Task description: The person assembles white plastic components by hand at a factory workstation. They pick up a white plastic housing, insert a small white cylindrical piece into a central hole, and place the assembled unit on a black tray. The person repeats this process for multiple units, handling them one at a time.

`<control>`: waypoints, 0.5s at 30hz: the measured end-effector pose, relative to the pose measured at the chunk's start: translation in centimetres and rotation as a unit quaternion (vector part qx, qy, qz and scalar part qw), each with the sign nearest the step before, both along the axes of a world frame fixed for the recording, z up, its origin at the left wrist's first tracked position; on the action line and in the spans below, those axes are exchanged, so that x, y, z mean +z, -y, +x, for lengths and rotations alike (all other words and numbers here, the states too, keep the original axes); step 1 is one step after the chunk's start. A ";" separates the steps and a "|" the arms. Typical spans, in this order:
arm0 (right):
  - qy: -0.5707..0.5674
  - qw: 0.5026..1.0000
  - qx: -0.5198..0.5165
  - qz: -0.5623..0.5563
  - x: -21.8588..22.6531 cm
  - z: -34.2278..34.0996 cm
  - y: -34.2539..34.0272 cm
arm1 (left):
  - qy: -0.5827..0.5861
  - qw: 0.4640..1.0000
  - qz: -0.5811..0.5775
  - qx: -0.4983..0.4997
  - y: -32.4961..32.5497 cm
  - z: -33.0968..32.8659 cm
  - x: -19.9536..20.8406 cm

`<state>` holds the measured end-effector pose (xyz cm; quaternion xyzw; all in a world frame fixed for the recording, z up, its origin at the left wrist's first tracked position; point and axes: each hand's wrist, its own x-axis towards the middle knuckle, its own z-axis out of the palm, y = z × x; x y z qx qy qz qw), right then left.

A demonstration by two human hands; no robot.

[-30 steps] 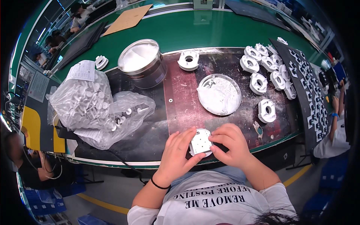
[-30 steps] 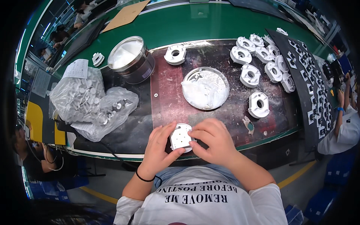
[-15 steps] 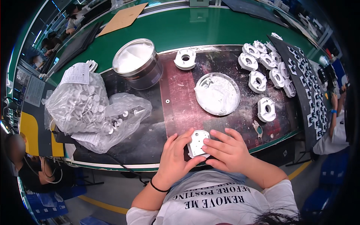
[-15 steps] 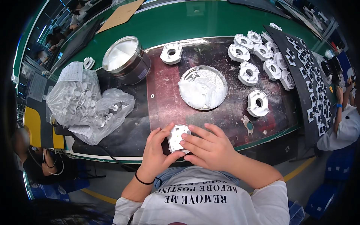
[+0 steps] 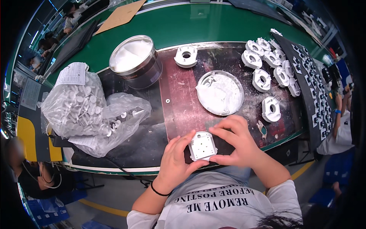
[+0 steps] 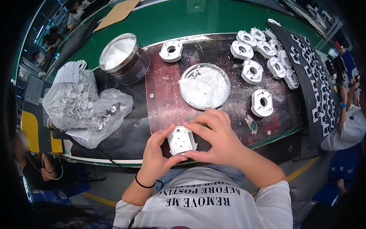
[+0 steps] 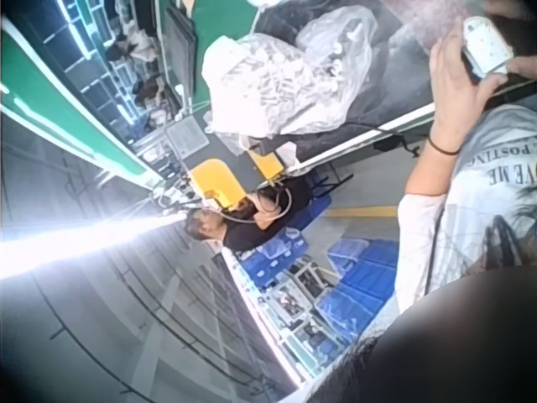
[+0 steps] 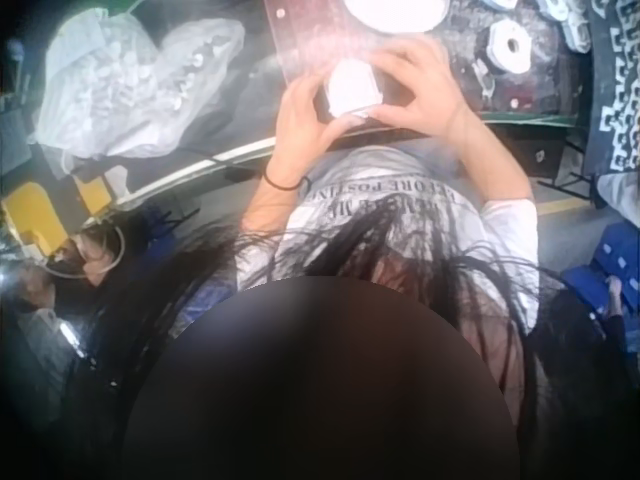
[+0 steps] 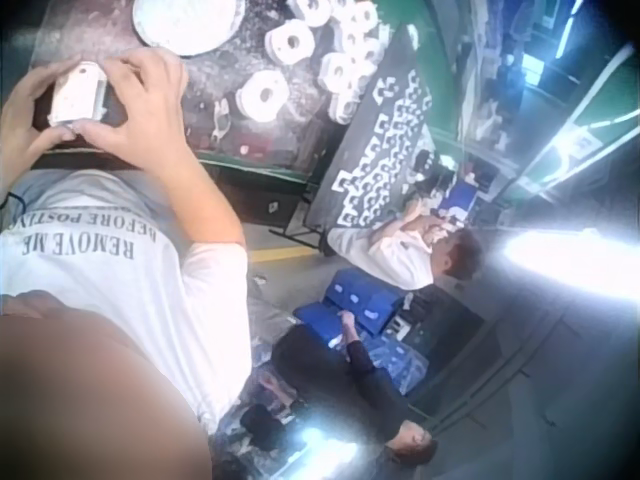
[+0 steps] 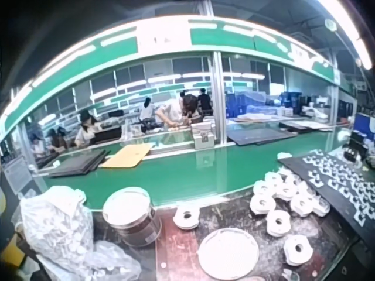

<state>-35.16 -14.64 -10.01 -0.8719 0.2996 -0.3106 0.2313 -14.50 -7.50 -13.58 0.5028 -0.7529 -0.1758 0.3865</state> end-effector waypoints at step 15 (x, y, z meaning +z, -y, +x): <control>-0.051 0.997 0.018 -0.047 -1.2 -0.1 1.2 | 0.006 1.000 0.007 -0.001 0.0 0.0 0.0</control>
